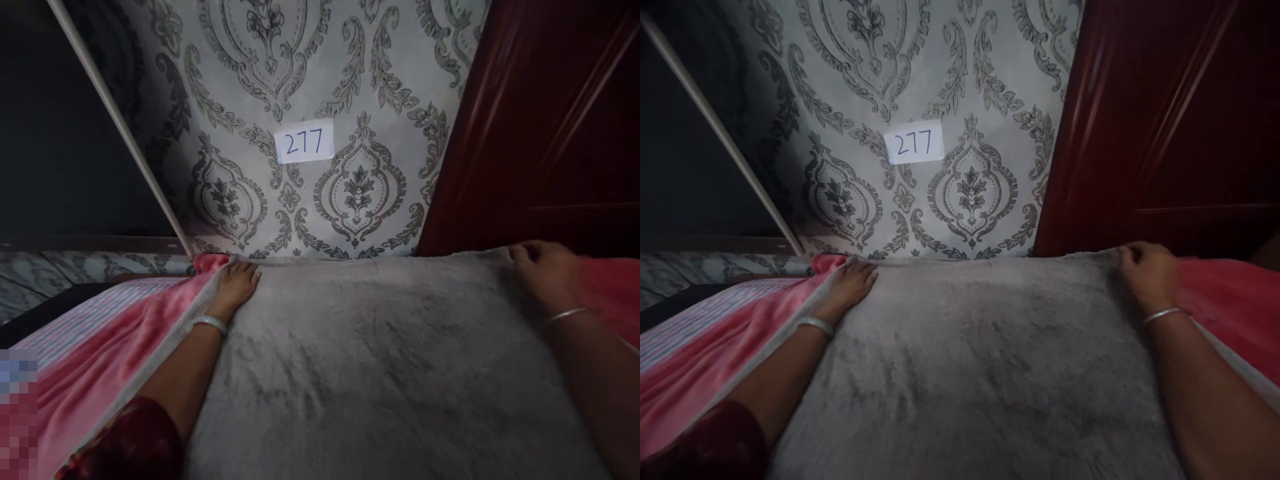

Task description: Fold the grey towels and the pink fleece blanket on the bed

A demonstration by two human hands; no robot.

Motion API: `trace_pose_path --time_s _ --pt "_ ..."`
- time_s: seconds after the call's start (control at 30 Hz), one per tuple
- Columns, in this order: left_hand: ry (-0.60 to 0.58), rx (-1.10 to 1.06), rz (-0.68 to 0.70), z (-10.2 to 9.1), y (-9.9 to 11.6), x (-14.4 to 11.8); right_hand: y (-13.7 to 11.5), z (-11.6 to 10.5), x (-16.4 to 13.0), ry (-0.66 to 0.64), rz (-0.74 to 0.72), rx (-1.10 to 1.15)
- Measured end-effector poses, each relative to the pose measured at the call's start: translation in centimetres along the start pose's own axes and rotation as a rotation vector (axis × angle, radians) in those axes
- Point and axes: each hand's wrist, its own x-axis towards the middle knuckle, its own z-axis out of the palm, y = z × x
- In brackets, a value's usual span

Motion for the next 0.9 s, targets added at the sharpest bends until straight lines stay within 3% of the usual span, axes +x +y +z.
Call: trace_pose_path --time_s 0.07,0.13,0.2,0.23,0.3,0.37,0.43,0.67,0.8,0.9 --pt "0.033 -0.107 0.059 -1.1 1.5 -0.2 -4.1 -0.8 -0.9 -0.147 -0.148 0.12" --pt "0.016 -0.228 0.251 -1.9 3.8 -0.6 -8.6 -1.0 -2.8 -0.254 -0.401 0.236" --pt "-0.081 -0.296 0.492 -2.2 6.3 -1.1 -12.4 -0.2 -5.3 -0.335 -0.658 0.326" --pt "-0.158 -0.305 0.583 -2.0 7.4 -1.4 -13.6 0.5 -6.6 -0.434 -0.785 0.329" --pt "-0.307 -0.295 0.642 -1.4 8.7 -1.8 -14.7 2.2 -8.7 -0.671 -0.932 0.258" --pt "-0.392 -0.261 0.557 -0.7 8.5 -1.9 -14.2 3.8 -9.6 -0.832 -0.925 0.148" --pt "-0.405 -0.217 0.433 -0.1 7.1 -1.6 -13.0 4.7 -9.4 -0.863 -0.848 0.068" --pt "-0.351 -0.09 0.073 0.8 0.9 -0.5 -10.4 5.0 -7.7 -0.742 -0.8 0.01" --pt "-0.259 0.001 -0.088 1.2 -0.3 -0.3 -9.3 4.7 -7.4 -0.654 -0.764 -0.026" --pt "-0.203 0.018 -0.205 1.3 -0.6 -0.1 -7.9 4.1 -7.2 -0.684 -0.709 -0.082"
